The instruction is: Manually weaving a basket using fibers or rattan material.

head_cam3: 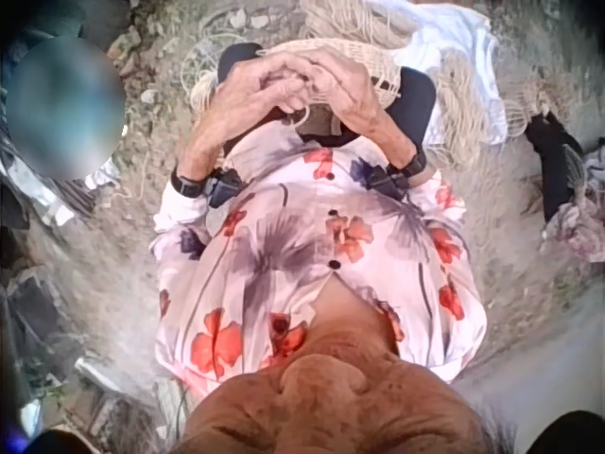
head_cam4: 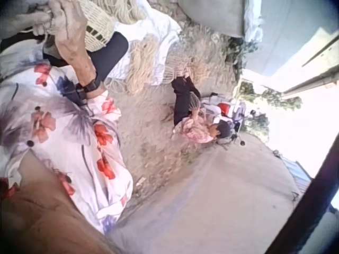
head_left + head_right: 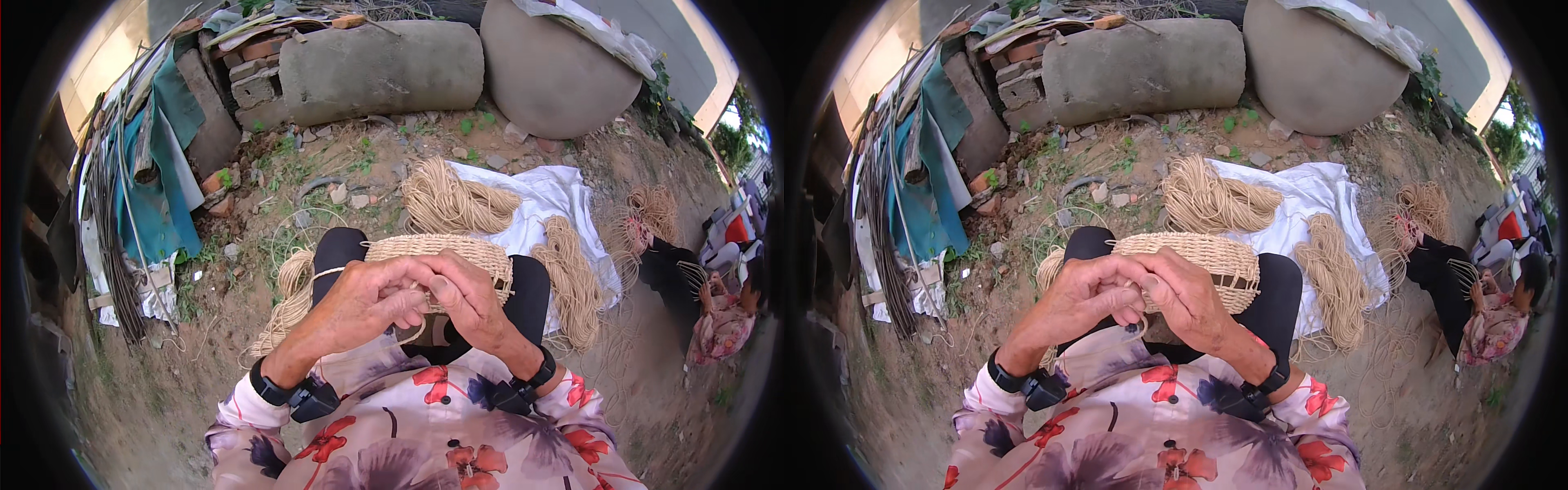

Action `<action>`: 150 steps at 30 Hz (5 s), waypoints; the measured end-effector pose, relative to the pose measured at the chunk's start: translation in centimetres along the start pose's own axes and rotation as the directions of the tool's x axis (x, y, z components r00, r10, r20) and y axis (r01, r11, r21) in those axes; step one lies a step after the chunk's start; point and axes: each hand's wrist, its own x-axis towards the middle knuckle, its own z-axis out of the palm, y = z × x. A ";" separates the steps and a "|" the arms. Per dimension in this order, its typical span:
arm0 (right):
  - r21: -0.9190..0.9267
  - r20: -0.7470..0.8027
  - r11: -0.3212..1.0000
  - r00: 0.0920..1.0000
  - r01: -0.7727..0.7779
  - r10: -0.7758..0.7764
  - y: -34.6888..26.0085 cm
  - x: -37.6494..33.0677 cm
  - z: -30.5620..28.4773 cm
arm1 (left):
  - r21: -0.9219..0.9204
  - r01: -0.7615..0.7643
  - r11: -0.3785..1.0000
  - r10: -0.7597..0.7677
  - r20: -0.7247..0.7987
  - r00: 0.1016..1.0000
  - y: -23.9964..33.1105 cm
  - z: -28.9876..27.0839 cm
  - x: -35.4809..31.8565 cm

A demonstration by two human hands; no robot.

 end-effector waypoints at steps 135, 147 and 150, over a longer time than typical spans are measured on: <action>-0.308 -0.303 0.931 0.948 -0.195 0.099 1.2 0.5 -2.6 | 0.244 -0.085 0.966 0.209 -0.541 0.815 -5.8 0.4 4.2; -0.675 0.054 0.728 0.992 0.121 -0.115 4.1 0.8 -2.9 | 0.786 -0.077 0.614 0.428 -0.250 0.868 -7.7 1.5 5.2; -0.666 0.058 0.736 0.992 0.122 -0.113 4.4 0.8 -2.7 | 0.710 0.012 0.704 0.310 -0.323 0.894 -8.9 1.4 5.8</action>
